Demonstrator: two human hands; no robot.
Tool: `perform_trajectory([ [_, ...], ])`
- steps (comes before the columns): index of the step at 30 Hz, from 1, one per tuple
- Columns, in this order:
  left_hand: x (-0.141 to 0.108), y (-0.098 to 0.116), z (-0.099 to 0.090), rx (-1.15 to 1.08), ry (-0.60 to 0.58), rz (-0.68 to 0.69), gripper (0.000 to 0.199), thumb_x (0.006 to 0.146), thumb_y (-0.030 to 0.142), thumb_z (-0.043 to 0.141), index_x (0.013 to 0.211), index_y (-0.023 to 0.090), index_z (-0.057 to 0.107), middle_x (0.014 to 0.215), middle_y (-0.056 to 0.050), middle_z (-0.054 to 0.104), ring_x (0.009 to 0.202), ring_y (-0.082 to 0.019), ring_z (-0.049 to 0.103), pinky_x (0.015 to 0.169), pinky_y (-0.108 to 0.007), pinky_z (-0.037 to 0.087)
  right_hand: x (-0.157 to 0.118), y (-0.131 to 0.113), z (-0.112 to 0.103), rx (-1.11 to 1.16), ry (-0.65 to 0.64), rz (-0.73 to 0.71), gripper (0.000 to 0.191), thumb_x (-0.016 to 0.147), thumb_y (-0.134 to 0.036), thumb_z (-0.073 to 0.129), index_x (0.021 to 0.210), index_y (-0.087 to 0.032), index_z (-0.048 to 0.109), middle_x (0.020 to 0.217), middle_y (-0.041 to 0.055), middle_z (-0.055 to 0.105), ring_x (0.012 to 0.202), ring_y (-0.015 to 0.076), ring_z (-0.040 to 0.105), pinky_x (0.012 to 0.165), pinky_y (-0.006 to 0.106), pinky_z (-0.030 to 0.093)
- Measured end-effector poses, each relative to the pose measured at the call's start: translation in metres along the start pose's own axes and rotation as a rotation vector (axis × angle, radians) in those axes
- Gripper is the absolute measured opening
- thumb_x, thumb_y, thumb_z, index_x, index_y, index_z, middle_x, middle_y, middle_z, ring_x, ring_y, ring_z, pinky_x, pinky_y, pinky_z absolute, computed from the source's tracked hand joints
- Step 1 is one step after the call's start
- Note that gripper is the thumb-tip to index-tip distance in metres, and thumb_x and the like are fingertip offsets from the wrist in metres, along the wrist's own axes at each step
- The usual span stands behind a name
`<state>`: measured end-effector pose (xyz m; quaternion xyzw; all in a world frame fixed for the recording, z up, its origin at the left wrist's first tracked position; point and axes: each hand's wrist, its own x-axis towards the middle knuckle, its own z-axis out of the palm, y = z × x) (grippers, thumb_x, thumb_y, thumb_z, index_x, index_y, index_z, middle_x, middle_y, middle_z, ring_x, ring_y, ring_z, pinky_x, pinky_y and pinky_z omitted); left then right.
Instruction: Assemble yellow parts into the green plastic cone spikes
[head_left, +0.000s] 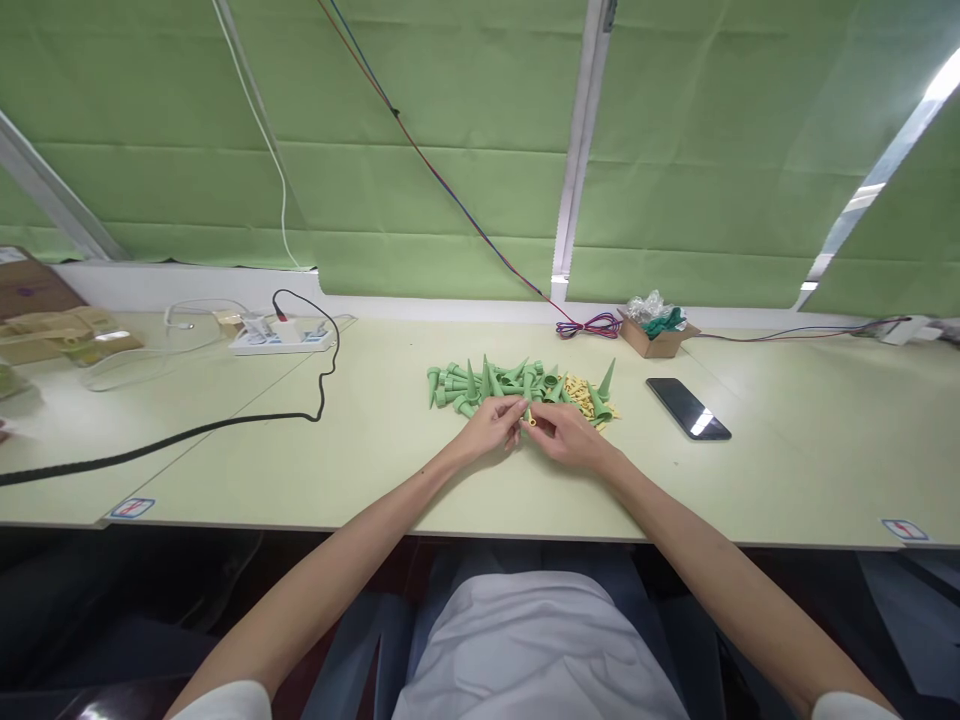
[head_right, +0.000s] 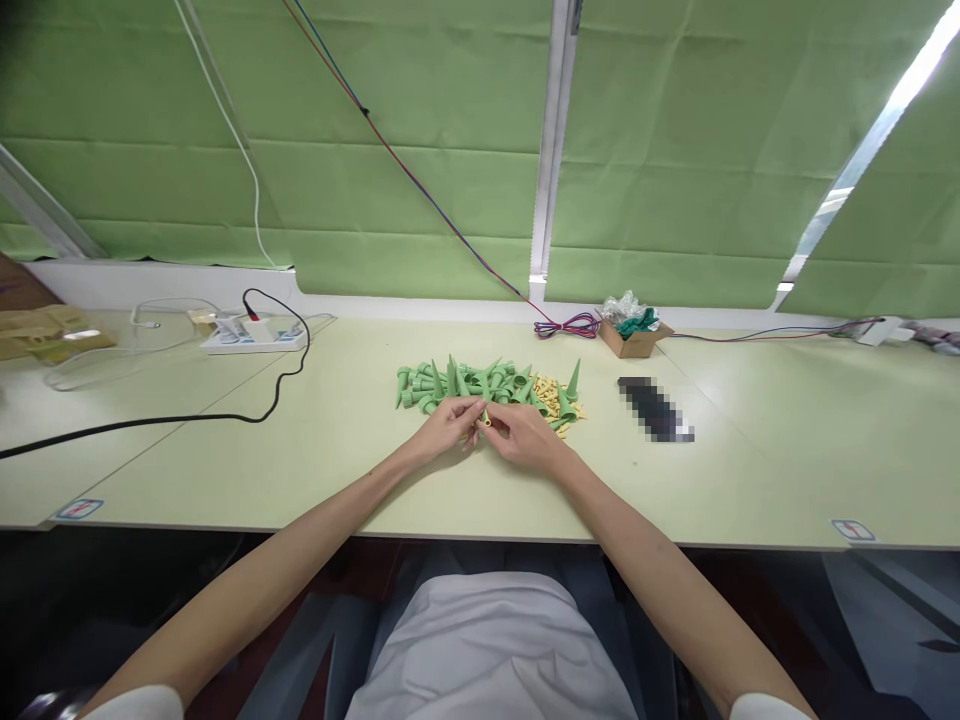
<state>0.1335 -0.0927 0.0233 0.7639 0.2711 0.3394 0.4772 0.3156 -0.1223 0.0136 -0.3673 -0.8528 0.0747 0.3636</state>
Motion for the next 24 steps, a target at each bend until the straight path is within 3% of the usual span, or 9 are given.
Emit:
perform_trajectory([
  [14, 0.002, -0.001, 0.002, -0.062, 0.009, 0.008, 0.049, 0.093, 0.06, 0.046, 0.079, 0.014, 0.059, 0.058, 0.001, 0.053, 0.046, -0.011, 0.049, 0.049, -0.024, 0.039, 0.001, 0.001, 0.002, 0.078, 0.076, 0.081, 0.035, 0.091, -0.04, 0.054, 0.067, -0.022, 0.038, 0.053, -0.006, 0.038, 0.049, 0.0101, 0.034, 0.053, 0.025, 0.029],
  [18, 0.004, 0.001, 0.002, -0.056, 0.068, 0.01, 0.048, 0.092, 0.058, 0.048, 0.075, 0.015, 0.057, 0.056, 0.002, 0.049, 0.046, -0.01, 0.045, 0.047, -0.024, 0.035, 0.001, 0.003, 0.001, 0.103, 0.106, 0.085, 0.036, 0.092, -0.043, 0.054, 0.067, -0.021, 0.039, 0.052, -0.0064, 0.038, 0.048, 0.0097, 0.034, 0.052, 0.025, 0.03],
  [24, 0.004, 0.004, 0.0, 0.026, 0.229, 0.024, 0.043, 0.09, 0.056, 0.053, 0.072, 0.017, 0.051, 0.055, 0.004, 0.042, 0.048, -0.009, 0.039, 0.048, -0.023, 0.031, 0.004, 0.013, -0.004, -0.015, 0.336, 0.206, 0.044, 0.1, -0.046, 0.035, 0.065, -0.021, 0.043, 0.055, -0.0025, 0.043, 0.051, 0.0125, 0.04, 0.056, 0.027, 0.033],
])
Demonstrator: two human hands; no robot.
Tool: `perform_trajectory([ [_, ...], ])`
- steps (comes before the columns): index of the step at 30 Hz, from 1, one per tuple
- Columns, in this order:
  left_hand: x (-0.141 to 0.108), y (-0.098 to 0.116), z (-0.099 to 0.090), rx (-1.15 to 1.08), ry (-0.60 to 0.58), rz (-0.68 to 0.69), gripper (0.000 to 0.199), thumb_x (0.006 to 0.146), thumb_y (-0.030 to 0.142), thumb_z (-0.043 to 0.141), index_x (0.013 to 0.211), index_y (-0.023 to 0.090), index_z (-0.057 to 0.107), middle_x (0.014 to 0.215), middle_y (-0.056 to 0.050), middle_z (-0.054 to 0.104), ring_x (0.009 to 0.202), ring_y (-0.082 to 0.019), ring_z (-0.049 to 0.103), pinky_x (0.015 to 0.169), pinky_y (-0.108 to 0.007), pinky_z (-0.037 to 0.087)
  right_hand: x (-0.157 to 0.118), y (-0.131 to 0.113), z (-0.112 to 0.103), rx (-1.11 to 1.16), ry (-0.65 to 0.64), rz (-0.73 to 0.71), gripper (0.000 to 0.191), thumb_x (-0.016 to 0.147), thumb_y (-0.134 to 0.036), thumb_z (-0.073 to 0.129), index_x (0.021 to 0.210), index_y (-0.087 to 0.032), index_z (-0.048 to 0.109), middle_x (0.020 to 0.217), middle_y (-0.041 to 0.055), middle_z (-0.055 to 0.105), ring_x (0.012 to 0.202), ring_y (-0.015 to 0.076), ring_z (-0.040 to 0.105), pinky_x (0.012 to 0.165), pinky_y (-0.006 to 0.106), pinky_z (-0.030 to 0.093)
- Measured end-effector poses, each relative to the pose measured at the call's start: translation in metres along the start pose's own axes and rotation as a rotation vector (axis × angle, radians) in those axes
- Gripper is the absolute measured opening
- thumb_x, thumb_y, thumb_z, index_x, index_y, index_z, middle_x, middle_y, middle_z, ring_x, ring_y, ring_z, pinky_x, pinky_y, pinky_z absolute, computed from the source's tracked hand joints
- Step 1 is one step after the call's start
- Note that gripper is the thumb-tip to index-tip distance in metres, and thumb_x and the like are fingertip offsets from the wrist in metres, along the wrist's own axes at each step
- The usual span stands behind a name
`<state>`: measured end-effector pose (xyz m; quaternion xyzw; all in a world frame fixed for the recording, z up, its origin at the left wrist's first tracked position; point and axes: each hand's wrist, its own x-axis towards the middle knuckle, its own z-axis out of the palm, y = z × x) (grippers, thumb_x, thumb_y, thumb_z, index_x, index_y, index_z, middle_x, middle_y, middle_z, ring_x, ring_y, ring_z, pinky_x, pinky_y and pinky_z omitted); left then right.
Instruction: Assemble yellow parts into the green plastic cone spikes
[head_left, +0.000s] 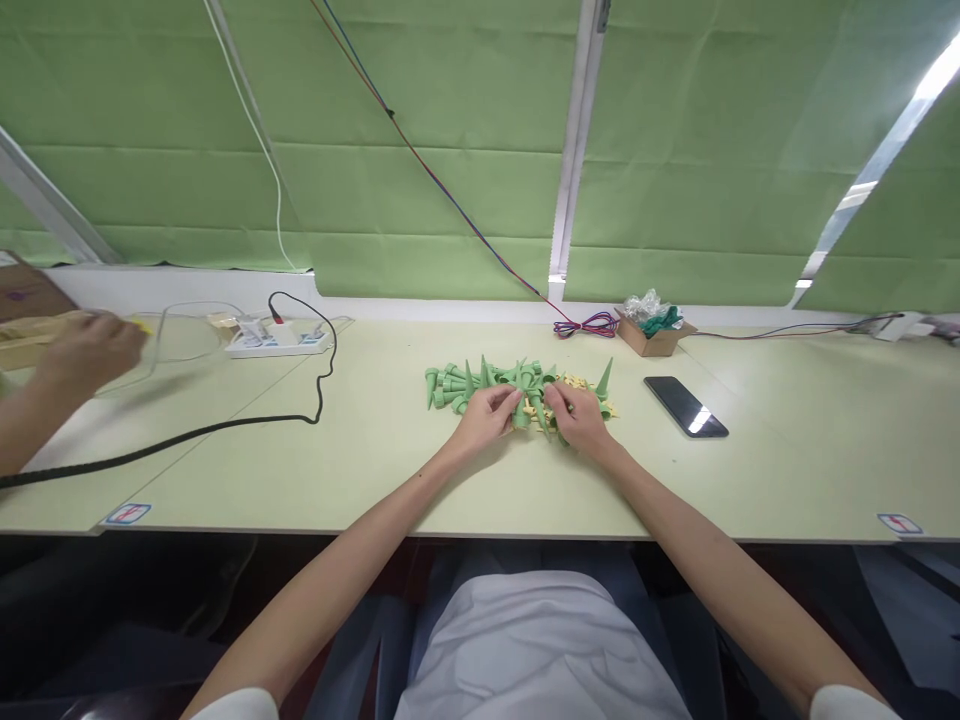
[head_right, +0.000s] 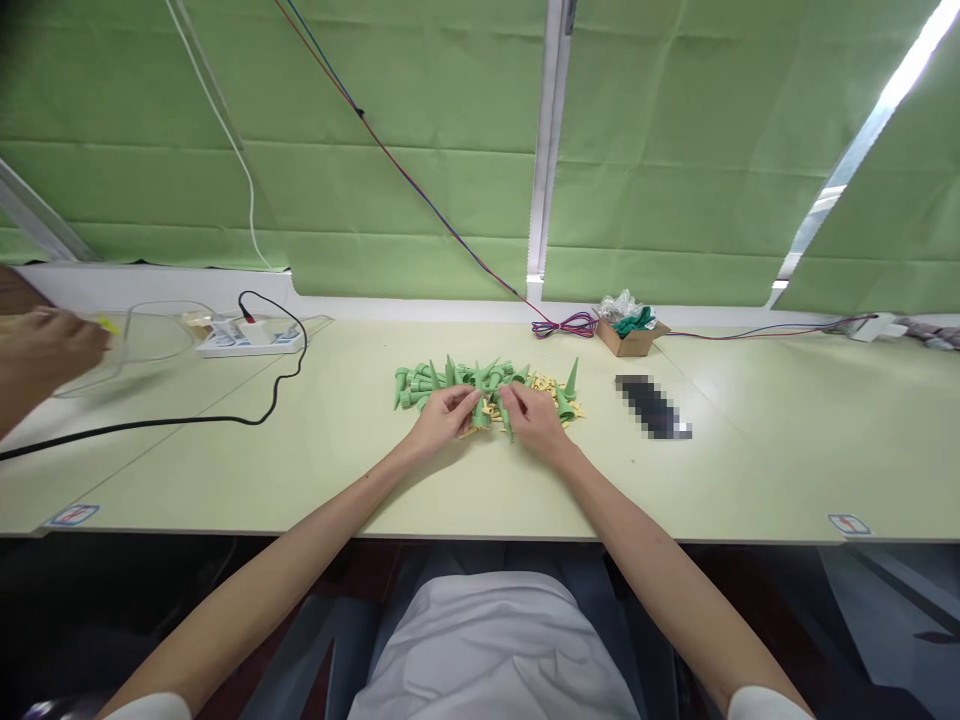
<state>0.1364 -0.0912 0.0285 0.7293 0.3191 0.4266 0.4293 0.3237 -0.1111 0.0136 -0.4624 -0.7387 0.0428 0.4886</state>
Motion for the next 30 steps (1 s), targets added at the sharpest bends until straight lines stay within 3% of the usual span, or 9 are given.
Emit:
perform_trajectory([
  [4, -0.002, -0.005, 0.002, 0.113, -0.011, -0.019, 0.033, 0.09, 0.05, 0.054, 0.088, 0.017, 0.056, 0.059, 0.004, 0.05, 0.047, -0.009, 0.042, 0.048, -0.023, 0.032, 0.003, 0.008, -0.002, -0.04, 0.135, 0.059, 0.047, 0.102, -0.048, 0.029, 0.067, -0.021, 0.046, 0.058, -0.0005, 0.049, 0.053, 0.0135, 0.044, 0.058, 0.027, 0.033],
  [9, -0.004, -0.011, 0.004, 0.279, -0.099, -0.004, 0.025, 0.088, 0.038, 0.055, 0.104, 0.019, 0.05, 0.053, 0.007, 0.05, 0.046, -0.01, 0.041, 0.048, -0.021, 0.029, 0.004, 0.011, -0.003, -0.066, 0.148, 0.07, 0.046, 0.102, -0.047, 0.03, 0.067, -0.022, 0.045, 0.056, -0.0009, 0.048, 0.051, 0.0137, 0.043, 0.058, 0.028, 0.032],
  [20, -0.004, -0.007, 0.004, 0.53, -0.142, 0.049, 0.012, 0.072, 0.015, 0.053, 0.077, 0.018, 0.063, 0.049, 0.004, 0.05, 0.046, -0.012, 0.044, 0.055, -0.025, 0.033, 0.006, 0.017, 0.003, -0.089, 0.092, 0.103, 0.038, 0.098, -0.04, 0.042, 0.065, -0.022, 0.038, 0.052, -0.0042, 0.038, 0.05, 0.0131, 0.035, 0.057, 0.027, 0.029],
  [30, -0.003, -0.008, 0.003, 0.573, -0.124, 0.044, 0.015, 0.079, 0.02, 0.052, 0.083, 0.018, 0.066, 0.05, 0.005, 0.049, 0.048, -0.012, 0.044, 0.054, -0.025, 0.032, 0.007, 0.021, 0.003, -0.192, -0.038, 0.054, 0.011, 0.085, -0.025, 0.056, 0.078, -0.02, 0.061, 0.068, 0.0023, 0.064, 0.075, 0.02, 0.056, 0.079, 0.032, 0.037],
])
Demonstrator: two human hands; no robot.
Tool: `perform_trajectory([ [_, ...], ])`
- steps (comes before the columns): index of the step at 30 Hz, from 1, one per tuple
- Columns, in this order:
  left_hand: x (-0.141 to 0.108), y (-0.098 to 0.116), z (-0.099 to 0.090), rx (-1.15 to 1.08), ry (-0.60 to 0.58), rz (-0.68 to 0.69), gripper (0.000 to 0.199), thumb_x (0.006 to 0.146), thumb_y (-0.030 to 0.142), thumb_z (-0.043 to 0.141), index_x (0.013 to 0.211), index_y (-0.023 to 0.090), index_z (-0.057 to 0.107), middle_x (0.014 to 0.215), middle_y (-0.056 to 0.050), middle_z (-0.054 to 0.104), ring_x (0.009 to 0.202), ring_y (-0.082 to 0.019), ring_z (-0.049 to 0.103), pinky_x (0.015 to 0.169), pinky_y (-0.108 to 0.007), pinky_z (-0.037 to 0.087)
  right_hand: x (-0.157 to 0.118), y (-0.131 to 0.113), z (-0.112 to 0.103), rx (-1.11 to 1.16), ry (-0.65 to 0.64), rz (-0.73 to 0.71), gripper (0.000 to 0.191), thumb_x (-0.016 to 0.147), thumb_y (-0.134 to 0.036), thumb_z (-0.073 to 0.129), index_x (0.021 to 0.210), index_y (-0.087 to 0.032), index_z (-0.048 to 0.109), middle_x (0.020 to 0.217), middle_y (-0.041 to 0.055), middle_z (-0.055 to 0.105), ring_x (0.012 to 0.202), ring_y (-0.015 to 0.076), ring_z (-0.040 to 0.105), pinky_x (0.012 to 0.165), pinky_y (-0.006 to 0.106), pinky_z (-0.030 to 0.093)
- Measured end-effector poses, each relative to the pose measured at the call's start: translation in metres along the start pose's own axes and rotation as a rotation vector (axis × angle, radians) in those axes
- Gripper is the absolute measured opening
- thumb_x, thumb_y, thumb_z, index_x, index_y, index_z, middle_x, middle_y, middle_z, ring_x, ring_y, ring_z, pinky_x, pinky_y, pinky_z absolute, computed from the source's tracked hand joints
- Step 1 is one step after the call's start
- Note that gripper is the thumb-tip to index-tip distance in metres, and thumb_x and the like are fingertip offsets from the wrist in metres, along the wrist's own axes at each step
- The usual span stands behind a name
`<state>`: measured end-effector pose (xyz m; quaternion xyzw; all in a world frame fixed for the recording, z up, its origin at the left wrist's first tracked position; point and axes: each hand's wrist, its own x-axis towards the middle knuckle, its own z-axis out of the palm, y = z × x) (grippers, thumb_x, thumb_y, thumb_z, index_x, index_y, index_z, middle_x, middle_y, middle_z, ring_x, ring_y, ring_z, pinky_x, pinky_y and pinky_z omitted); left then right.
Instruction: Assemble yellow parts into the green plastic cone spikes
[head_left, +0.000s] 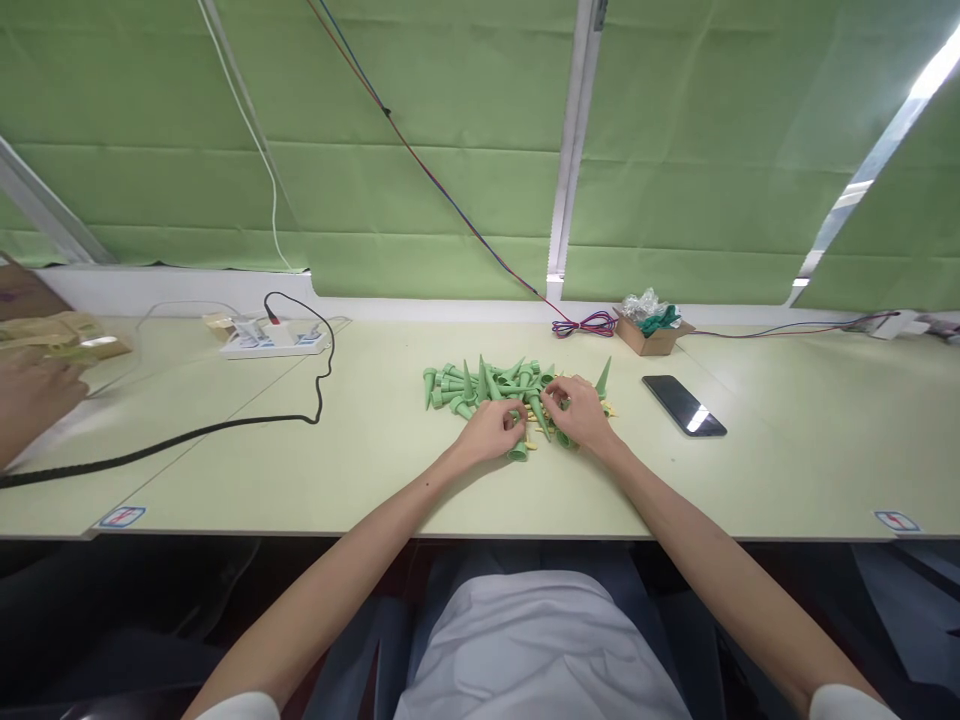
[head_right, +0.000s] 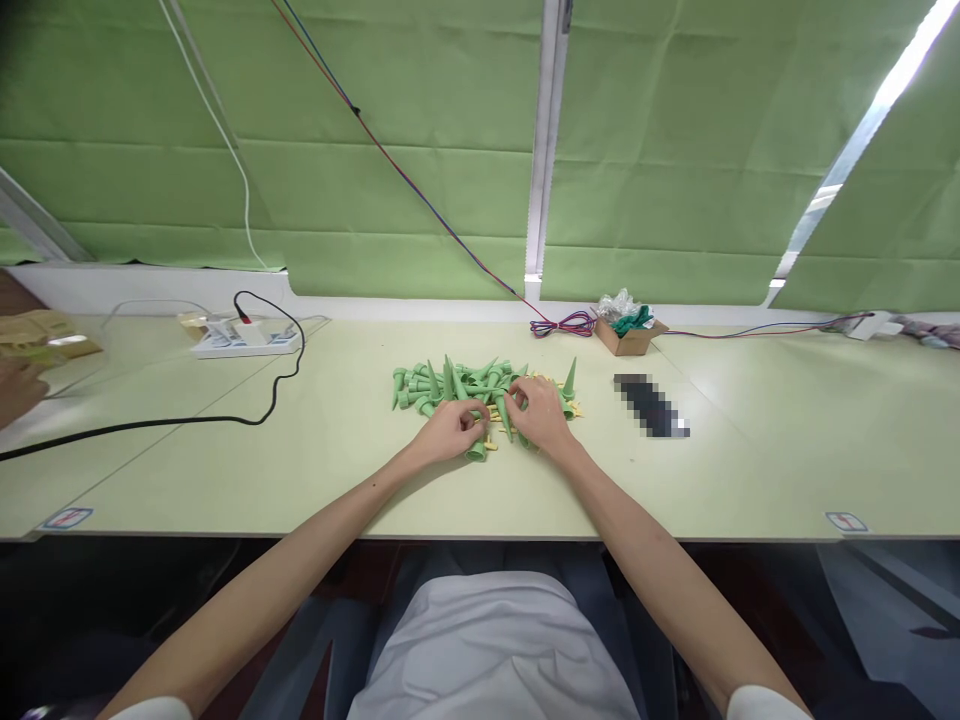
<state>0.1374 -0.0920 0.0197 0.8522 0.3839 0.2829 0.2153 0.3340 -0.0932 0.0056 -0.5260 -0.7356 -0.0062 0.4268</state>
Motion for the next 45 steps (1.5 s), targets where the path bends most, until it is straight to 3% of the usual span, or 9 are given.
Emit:
perform_trajectory([
  [5, 0.0018, -0.003, 0.0001, 0.002, 0.132, -0.034, 0.017, 0.085, 0.024, 0.05, 0.087, 0.018, 0.066, 0.054, 0.003, 0.054, 0.052, -0.013, 0.049, 0.057, -0.025, 0.035, -0.0008, 0.0025, 0.0027, -0.076, -0.127, 0.005, 0.012, 0.08, -0.018, 0.056, 0.076, -0.019, 0.068, 0.076, 0.0045, 0.065, 0.083, 0.0213, 0.054, 0.082, 0.033, 0.034],
  [12, 0.0032, -0.0049, 0.0015, -0.006, 0.24, -0.033, 0.016, 0.085, 0.025, 0.051, 0.087, 0.018, 0.066, 0.059, 0.003, 0.057, 0.054, -0.012, 0.049, 0.058, -0.026, 0.037, -0.0006, 0.0078, 0.0062, -0.176, -0.191, 0.084, 0.014, 0.08, -0.021, 0.061, 0.08, -0.02, 0.076, 0.078, 0.0057, 0.061, 0.087, 0.0219, 0.05, 0.08, 0.034, 0.03],
  [32, 0.0031, -0.0046, 0.0053, -0.023, 0.239, -0.025, 0.017, 0.085, 0.023, 0.052, 0.087, 0.017, 0.068, 0.06, 0.002, 0.06, 0.054, -0.012, 0.051, 0.059, -0.025, 0.04, 0.0019, 0.0, 0.0044, -0.278, -0.291, 0.174, 0.014, 0.083, -0.024, 0.065, 0.084, -0.021, 0.078, 0.082, 0.0069, 0.066, 0.091, 0.0229, 0.053, 0.078, 0.033, 0.029],
  [45, 0.0028, -0.0038, 0.0058, -0.029, 0.224, -0.015, 0.018, 0.085, 0.023, 0.052, 0.087, 0.017, 0.068, 0.061, 0.002, 0.06, 0.053, -0.012, 0.05, 0.059, -0.025, 0.04, 0.0004, 0.0024, 0.0054, -0.256, -0.252, 0.171, 0.014, 0.086, -0.026, 0.064, 0.084, -0.018, 0.075, 0.087, 0.007, 0.064, 0.094, 0.0238, 0.053, 0.08, 0.034, 0.029],
])
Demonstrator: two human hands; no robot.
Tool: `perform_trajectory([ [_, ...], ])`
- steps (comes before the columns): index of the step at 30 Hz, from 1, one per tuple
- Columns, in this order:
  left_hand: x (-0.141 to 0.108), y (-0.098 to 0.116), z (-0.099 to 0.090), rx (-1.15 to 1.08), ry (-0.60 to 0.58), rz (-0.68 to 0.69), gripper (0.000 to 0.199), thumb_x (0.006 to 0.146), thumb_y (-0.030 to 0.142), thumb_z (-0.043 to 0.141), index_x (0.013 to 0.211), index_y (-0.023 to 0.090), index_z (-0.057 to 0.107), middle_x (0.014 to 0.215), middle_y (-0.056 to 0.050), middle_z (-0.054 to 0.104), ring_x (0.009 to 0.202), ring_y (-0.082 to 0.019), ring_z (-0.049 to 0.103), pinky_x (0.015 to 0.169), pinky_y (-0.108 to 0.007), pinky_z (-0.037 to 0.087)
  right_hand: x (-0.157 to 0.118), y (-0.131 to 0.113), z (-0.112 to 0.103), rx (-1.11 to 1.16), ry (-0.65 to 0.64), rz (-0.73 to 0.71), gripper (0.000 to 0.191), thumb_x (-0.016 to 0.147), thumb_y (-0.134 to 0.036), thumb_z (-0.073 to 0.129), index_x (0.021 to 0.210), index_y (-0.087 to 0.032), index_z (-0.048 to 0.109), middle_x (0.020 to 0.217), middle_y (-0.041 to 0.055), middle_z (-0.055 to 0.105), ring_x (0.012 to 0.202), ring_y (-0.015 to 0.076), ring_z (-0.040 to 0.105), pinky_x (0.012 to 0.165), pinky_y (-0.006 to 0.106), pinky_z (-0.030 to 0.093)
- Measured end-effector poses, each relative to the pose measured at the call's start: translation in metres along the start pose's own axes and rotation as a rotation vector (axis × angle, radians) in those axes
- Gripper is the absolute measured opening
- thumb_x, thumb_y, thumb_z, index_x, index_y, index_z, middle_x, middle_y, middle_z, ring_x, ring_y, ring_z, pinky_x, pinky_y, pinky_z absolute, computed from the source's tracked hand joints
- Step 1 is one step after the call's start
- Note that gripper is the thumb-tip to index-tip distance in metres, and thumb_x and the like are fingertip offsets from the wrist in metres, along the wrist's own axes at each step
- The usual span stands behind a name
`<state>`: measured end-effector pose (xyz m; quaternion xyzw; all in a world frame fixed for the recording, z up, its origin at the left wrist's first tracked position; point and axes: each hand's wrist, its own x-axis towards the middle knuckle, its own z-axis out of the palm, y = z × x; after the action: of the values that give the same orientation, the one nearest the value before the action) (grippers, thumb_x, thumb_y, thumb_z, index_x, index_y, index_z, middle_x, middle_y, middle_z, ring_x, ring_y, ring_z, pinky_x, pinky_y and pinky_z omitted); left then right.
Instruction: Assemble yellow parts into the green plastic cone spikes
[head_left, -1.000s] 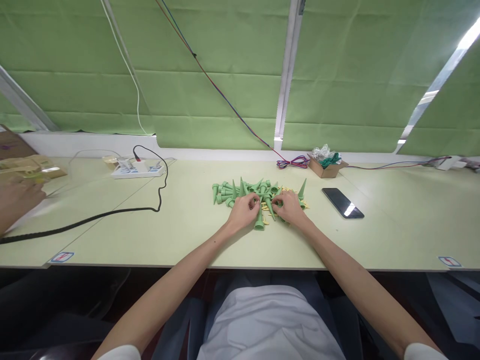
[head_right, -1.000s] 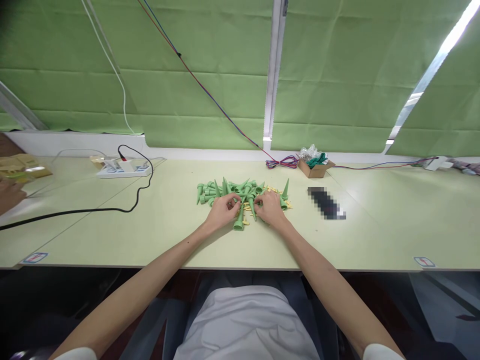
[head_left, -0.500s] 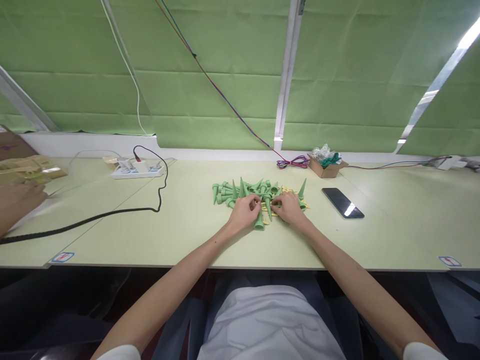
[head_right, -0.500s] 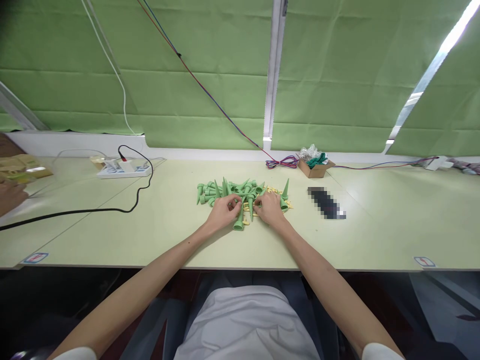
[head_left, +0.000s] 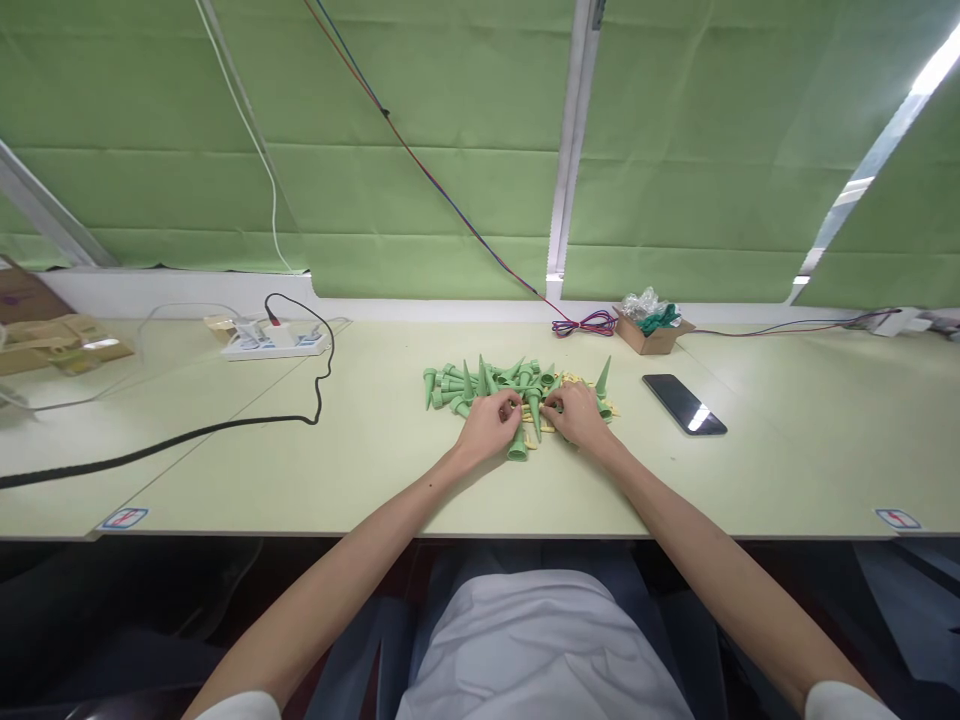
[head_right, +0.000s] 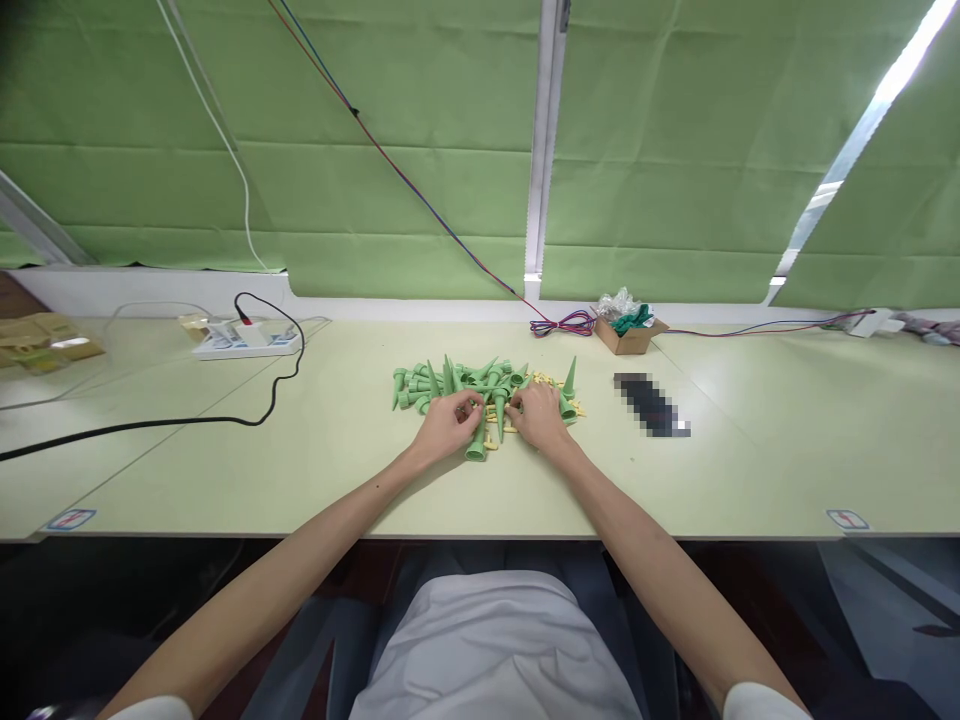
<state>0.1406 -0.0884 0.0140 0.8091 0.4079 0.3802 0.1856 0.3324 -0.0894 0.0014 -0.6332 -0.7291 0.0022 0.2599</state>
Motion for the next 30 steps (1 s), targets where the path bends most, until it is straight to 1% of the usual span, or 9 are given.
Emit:
perform_trajectory([
  [5, 0.0, 0.001, -0.001, -0.002, 0.0, 0.0, 0.018, 0.085, 0.023, 0.052, 0.088, 0.017, 0.068, 0.061, 0.002, 0.06, 0.053, -0.012, 0.05, 0.059, -0.026, 0.04, 0.001, 0.003, 0.002, 0.034, 0.048, -0.009, 0.013, 0.086, -0.027, 0.064, 0.084, -0.018, 0.073, 0.086, 0.007, 0.063, 0.093, 0.0237, 0.052, 0.081, 0.034, 0.029],
  [10, 0.0, 0.001, -0.001, 0.002, 0.003, 0.0, 0.017, 0.085, 0.022, 0.052, 0.088, 0.017, 0.068, 0.064, 0.001, 0.061, 0.054, -0.011, 0.05, 0.06, -0.025, 0.04, 0.001, 0.003, -0.003, 0.099, 0.088, 0.019, 0.014, 0.087, -0.027, 0.063, 0.084, -0.019, 0.074, 0.084, 0.0074, 0.062, 0.089, 0.0235, 0.052, 0.082, 0.036, 0.031],
  [14, 0.0, 0.001, 0.0, -0.024, 0.01, -0.012, 0.019, 0.088, 0.028, 0.054, 0.094, 0.017, 0.068, 0.066, 0.001, 0.061, 0.054, -0.011, 0.05, 0.059, -0.025, 0.04, 0.0, 0.001, -0.008, 0.188, 0.147, 0.032, 0.015, 0.086, -0.029, 0.063, 0.085, -0.019, 0.074, 0.081, 0.0065, 0.061, 0.086, 0.0228, 0.054, 0.084, 0.036, 0.035],
  [19, 0.0, 0.002, -0.001, -0.044, 0.001, -0.016, 0.026, 0.088, 0.035, 0.057, 0.102, 0.016, 0.068, 0.068, 0.001, 0.063, 0.055, -0.012, 0.051, 0.06, -0.025, 0.041, -0.001, -0.004, -0.011, 0.351, 0.212, -0.019, 0.015, 0.084, -0.031, 0.065, 0.084, -0.018, 0.073, 0.078, 0.0044, 0.06, 0.079, 0.0198, 0.055, 0.081, 0.034, 0.04],
  [25, 0.001, 0.002, -0.002, 0.001, -0.02, 0.009, 0.024, 0.089, 0.032, 0.059, 0.104, 0.017, 0.07, 0.069, 0.0, 0.063, 0.057, -0.013, 0.051, 0.062, -0.026, 0.041, -0.006, -0.013, -0.013, 0.535, 0.194, -0.107, 0.017, 0.084, -0.034, 0.066, 0.086, -0.02, 0.074, 0.074, 0.002, 0.057, 0.072, 0.0173, 0.053, 0.072, 0.031, 0.043],
  [30, 0.002, 0.0, -0.001, 0.035, -0.017, 0.073, 0.021, 0.092, 0.026, 0.053, 0.095, 0.017, 0.071, 0.076, -0.002, 0.066, 0.064, -0.014, 0.053, 0.063, -0.026, 0.039, -0.008, -0.018, -0.016, 0.592, 0.145, -0.153, 0.019, 0.085, -0.036, 0.065, 0.088, -0.019, 0.074, 0.074, 0.002, 0.056, 0.07, 0.0164, 0.052, 0.07, 0.03, 0.044],
])
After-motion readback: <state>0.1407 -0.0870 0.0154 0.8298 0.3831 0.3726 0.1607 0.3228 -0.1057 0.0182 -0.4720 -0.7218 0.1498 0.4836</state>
